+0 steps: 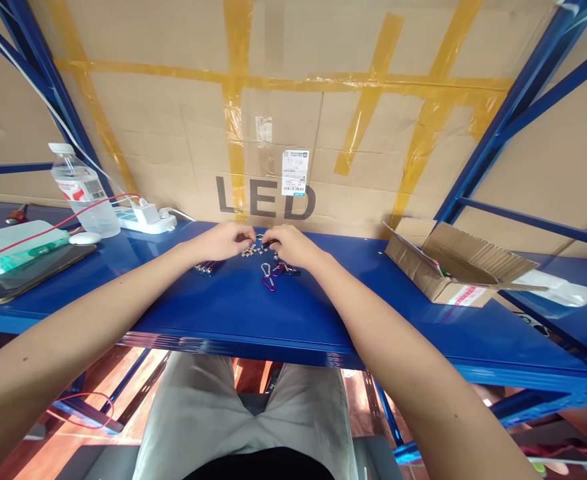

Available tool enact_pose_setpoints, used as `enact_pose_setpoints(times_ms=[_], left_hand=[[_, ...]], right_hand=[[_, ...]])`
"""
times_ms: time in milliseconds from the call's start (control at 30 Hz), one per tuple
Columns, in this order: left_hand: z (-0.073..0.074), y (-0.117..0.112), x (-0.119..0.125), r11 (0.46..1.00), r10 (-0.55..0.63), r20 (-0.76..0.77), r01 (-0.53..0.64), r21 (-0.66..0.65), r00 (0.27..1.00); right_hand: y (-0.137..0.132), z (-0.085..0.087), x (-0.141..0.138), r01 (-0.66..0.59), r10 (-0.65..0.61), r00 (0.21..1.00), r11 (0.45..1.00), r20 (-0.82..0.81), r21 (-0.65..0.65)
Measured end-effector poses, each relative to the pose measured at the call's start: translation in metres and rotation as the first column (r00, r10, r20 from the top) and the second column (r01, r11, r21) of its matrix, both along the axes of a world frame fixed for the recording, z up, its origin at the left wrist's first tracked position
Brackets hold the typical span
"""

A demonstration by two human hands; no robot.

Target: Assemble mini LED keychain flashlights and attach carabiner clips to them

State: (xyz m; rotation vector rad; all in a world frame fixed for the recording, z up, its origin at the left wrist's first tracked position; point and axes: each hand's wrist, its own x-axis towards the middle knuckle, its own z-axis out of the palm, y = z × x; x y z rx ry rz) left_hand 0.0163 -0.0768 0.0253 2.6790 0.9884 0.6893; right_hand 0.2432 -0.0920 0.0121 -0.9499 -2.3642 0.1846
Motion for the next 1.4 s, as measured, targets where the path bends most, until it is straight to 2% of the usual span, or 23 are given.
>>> enact_pose_setpoints(times_ms=[100,167,333,433,533,700,833,933,1033,1133,1233,1333,1400], left_hand=[[0.0,0.003,-0.006,0.997,0.002,-0.07,-0.008,-0.076,0.998],[0.0,0.003,-0.008,0.991,-0.024,-0.118,0.008,-0.137,0.993],[-0.002,0.0,-0.004,0.979,-0.064,-0.216,0.019,-0.201,0.974],[-0.002,0.0,-0.002,0.976,-0.038,-0.231,-0.014,-0.219,0.972],[-0.001,-0.001,-0.002,0.967,-0.019,-0.249,-0.045,-0.25,0.968],[0.001,-0.003,-0.003,0.958,-0.005,-0.248,-0.067,-0.279,0.969],[-0.001,0.0,-0.004,0.959,-0.014,-0.253,-0.059,-0.277,0.967],[-0.005,0.001,-0.002,0.969,0.023,-0.22,-0.076,-0.236,0.975],[-0.009,0.0,0.004,0.986,0.012,-0.166,-0.039,-0.162,0.986],[-0.01,-0.002,0.011,0.99,-0.067,-0.181,0.042,-0.136,0.981],[-0.009,-0.005,0.014,0.988,-0.09,-0.211,0.06,-0.143,0.973],[-0.007,-0.008,0.013,0.99,-0.062,-0.203,0.034,-0.137,0.977],[-0.006,-0.01,0.012,0.981,-0.038,-0.166,0.005,-0.192,0.985]], right_hand=[[-0.006,0.001,-0.011,-0.017,-0.026,0.946,0.991,0.322,0.13],[-0.009,0.002,-0.021,-0.048,-0.027,0.893,0.987,0.449,0.156],[-0.012,0.007,-0.031,-0.107,-0.018,0.837,0.975,0.547,0.195],[-0.012,0.009,-0.027,-0.109,-0.035,0.833,0.968,0.553,0.227],[-0.011,0.007,-0.025,-0.152,0.019,0.837,0.968,0.547,0.198],[-0.007,0.002,-0.027,-0.18,0.076,0.873,0.968,0.483,0.173],[-0.005,0.003,-0.022,-0.093,0.039,0.915,0.989,0.403,0.116],[-0.001,0.006,-0.01,0.0,-0.022,0.969,0.996,0.248,0.09],[0.005,0.007,0.005,0.136,-0.135,0.991,0.986,0.014,-0.1],[0.01,0.006,0.015,0.19,-0.221,0.97,0.947,-0.096,-0.259],[0.01,0.007,0.017,0.16,-0.218,0.965,0.929,-0.144,-0.334],[0.006,0.009,0.014,0.061,-0.177,0.955,0.903,-0.237,-0.426],[0.004,0.009,0.014,-0.017,-0.148,0.94,0.88,-0.308,-0.475]])
